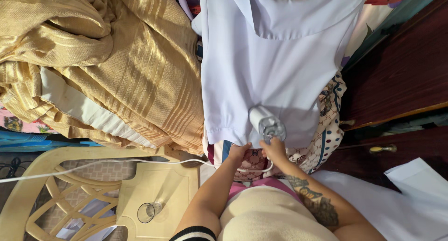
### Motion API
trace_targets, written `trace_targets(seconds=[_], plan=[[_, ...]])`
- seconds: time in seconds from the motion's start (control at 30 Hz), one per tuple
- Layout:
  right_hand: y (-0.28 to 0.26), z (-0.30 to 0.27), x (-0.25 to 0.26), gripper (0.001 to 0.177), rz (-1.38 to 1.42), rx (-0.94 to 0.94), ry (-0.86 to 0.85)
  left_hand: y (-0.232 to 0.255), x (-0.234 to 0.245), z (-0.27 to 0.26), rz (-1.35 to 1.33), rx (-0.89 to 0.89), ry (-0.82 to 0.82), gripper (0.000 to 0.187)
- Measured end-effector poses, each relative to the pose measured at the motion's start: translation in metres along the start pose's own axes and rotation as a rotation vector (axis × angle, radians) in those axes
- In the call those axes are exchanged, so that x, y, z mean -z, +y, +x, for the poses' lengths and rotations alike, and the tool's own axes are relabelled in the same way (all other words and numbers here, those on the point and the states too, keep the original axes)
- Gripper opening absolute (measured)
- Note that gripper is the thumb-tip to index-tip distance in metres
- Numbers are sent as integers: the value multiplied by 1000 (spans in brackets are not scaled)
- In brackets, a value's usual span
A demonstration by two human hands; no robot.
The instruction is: The person uses a handheld garment steamer to remove wrinkles from a white short-sleeved shirt hanging on a red hanger. They systematically steam the front, sleeves, and back of the shirt, holding the fabric taut with one hand while moving the steamer with the other.
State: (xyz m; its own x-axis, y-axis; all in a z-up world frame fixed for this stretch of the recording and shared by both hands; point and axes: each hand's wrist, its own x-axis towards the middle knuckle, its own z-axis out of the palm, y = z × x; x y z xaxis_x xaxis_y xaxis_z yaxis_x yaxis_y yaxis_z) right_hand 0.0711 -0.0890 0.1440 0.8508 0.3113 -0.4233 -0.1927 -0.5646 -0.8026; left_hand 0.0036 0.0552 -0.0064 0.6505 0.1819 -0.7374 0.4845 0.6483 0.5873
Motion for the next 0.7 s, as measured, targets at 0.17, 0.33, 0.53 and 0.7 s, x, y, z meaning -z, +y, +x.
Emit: trace_targets(seconds=[0.17, 0.33, 0.53, 0.7], plan=[[-11, 21, 15, 31, -106, -29, 19, -6, 1, 5, 77, -57, -44, 39], [-87, 61, 48, 30, 276, 104, 157, 3, -5, 6, -36, 36, 43, 25], [-105, 74, 63, 37, 175, 208, 76, 9, -8, 9, -99, 137, 59, 21], [-51, 51, 38, 41, 8, 64, -33, 6, -8, 7, -67, 100, 61, 24]])
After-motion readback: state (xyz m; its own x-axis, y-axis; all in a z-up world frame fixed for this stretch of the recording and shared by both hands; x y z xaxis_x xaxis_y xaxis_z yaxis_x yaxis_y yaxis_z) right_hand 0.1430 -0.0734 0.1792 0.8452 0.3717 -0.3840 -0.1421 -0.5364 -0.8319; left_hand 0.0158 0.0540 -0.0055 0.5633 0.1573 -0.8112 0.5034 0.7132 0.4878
